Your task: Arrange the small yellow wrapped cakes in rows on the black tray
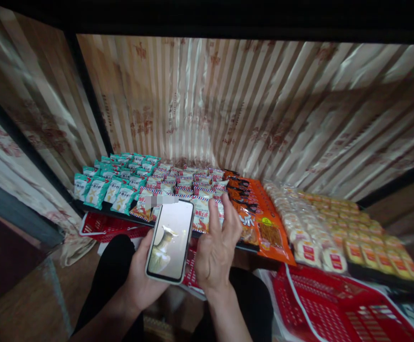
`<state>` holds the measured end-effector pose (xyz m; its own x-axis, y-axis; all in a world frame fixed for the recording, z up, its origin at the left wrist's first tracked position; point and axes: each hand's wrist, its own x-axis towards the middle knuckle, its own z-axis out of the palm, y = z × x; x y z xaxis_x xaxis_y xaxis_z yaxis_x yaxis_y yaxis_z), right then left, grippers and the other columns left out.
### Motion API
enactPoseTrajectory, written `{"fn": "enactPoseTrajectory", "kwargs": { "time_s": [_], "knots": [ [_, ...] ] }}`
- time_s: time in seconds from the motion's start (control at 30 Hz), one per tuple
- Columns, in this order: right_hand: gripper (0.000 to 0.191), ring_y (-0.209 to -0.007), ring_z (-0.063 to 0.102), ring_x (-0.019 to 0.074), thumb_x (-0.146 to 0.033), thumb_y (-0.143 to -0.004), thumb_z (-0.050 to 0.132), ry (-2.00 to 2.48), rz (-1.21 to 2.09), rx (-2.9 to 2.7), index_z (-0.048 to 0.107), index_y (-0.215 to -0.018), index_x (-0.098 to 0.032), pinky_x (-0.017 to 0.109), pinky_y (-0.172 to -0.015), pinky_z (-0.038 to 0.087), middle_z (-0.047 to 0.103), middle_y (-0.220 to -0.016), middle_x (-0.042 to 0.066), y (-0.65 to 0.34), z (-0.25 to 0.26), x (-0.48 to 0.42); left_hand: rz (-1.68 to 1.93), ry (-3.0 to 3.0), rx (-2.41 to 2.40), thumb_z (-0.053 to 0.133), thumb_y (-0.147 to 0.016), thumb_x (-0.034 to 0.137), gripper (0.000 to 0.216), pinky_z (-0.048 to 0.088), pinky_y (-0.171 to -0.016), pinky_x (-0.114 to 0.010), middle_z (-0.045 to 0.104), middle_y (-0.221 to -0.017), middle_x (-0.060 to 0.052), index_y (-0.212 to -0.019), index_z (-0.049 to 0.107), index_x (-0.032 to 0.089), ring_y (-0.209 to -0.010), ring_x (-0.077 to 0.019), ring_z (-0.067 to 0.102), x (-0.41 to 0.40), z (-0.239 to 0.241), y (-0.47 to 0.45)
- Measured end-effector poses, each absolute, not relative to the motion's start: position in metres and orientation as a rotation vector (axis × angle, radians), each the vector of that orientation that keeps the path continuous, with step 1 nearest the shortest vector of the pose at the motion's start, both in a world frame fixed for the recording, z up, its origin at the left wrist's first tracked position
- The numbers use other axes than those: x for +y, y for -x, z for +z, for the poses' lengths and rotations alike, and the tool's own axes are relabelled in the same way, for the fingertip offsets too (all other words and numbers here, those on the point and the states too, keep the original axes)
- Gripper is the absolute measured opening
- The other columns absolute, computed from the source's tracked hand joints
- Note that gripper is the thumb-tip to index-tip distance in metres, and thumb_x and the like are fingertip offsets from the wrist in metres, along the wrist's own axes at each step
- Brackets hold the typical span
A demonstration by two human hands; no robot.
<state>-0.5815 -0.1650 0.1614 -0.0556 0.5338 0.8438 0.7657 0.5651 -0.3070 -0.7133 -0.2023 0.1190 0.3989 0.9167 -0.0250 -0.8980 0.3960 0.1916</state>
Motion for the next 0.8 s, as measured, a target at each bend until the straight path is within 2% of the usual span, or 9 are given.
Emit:
{"fn": "enactPoseTrajectory", "kwargs": {
  "time_s": [0.07,0.13,0.37,0.67,0.8],
  "knots": [
    [0.053,-0.135,0.03,0.0267,-0.041,-0.096,0.013,1.112,-0.24,-1.644,0.017,-0.147,-0.028,0.057,-0.104,0.026,0.031,-0.149,0.008,0.578,0.162,-0.166,1.143,-0.175,0.14,0.037,-0.092,0.049,0.052,0.043,-0.092,-0.041,0.068,-0.109,-0.015,-0.119,0.062,0.013,-0.096,-0.0255,0.065,-0.202,0.118,0.714],
    [0.054,-0.134,0.032,0.0263,-0.044,-0.096,0.011,1.14,-0.182,-1.6,0.017,-0.147,-0.028,0.056,-0.105,0.026,0.034,-0.148,0.008,0.575,0.16,-0.169,1.136,-0.186,0.14,0.034,-0.092,0.052,0.056,0.045,-0.087,-0.042,0.068,-0.11,-0.017,-0.12,0.061,0.011,-0.093,-0.0261,0.065,-0.203,0.118,0.715],
    [0.055,-0.135,0.031,0.0286,-0.045,-0.096,0.014,1.135,-0.094,-1.546,0.024,-0.146,-0.026,0.058,-0.107,0.023,0.036,-0.146,0.009,0.567,0.153,-0.179,1.119,-0.195,0.145,0.029,-0.093,0.053,0.06,0.047,-0.083,-0.04,0.067,-0.112,-0.017,-0.123,0.058,0.01,-0.094,-0.0263,0.065,-0.204,0.118,0.716],
    [0.05,-0.133,0.035,0.0277,-0.038,-0.097,0.016,1.151,-0.11,-1.484,0.031,-0.143,-0.026,0.058,-0.106,0.027,0.039,-0.144,0.009,0.566,0.148,-0.186,1.112,-0.194,0.14,0.028,-0.092,0.056,0.063,0.046,-0.085,-0.039,0.065,-0.116,-0.016,-0.125,0.057,0.011,-0.096,-0.0267,0.065,-0.198,0.118,0.72],
    [0.051,-0.131,0.037,0.0269,-0.04,-0.096,0.016,1.138,-0.086,-1.452,0.035,-0.141,-0.025,0.058,-0.106,0.029,0.042,-0.142,0.009,0.567,0.143,-0.188,1.123,-0.204,0.118,0.029,-0.091,0.056,0.062,0.046,-0.084,-0.038,0.066,-0.115,-0.016,-0.125,0.057,0.011,-0.096,-0.0266,0.065,-0.198,0.117,0.721]
  ]
}}
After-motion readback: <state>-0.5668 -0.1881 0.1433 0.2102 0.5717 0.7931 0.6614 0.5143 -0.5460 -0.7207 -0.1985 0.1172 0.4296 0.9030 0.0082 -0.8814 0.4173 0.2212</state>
